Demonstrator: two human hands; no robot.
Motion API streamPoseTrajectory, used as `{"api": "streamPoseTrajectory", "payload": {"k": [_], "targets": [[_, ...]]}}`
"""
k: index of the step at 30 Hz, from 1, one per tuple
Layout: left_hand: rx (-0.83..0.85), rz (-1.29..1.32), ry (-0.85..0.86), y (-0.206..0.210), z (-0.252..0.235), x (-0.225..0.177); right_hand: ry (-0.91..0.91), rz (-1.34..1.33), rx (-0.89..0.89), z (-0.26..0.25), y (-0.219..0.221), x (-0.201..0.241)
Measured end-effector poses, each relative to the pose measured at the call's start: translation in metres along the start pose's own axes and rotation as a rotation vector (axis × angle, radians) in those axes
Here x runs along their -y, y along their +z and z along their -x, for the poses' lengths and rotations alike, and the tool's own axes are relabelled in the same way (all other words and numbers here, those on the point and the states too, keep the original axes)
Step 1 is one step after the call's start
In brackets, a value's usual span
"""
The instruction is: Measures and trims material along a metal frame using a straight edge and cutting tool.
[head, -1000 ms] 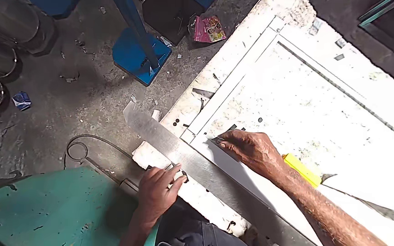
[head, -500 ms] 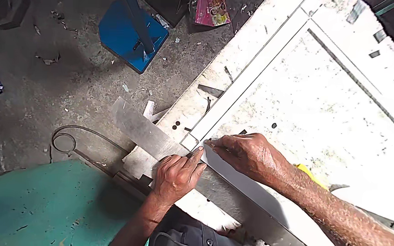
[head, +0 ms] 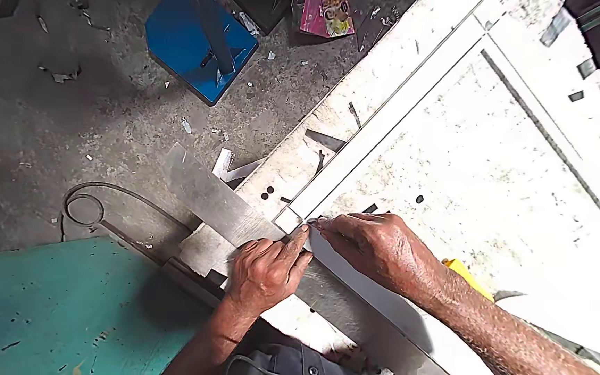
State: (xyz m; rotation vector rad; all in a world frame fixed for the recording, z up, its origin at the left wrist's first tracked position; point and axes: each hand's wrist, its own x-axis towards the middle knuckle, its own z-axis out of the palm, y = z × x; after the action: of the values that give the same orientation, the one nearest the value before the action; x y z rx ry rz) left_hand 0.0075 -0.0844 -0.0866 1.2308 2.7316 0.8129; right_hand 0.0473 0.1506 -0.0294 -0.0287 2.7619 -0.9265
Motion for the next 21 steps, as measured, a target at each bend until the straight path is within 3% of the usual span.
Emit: {"api": "streamPoseTrajectory", "payload": {"k": [21], "targets": [[-0.006, 0.015, -0.006, 0.0003, -0.0001, 0.0003, -0.001, 0.041, -0.015, 0.0001, 0.0017, 0.005]]}}
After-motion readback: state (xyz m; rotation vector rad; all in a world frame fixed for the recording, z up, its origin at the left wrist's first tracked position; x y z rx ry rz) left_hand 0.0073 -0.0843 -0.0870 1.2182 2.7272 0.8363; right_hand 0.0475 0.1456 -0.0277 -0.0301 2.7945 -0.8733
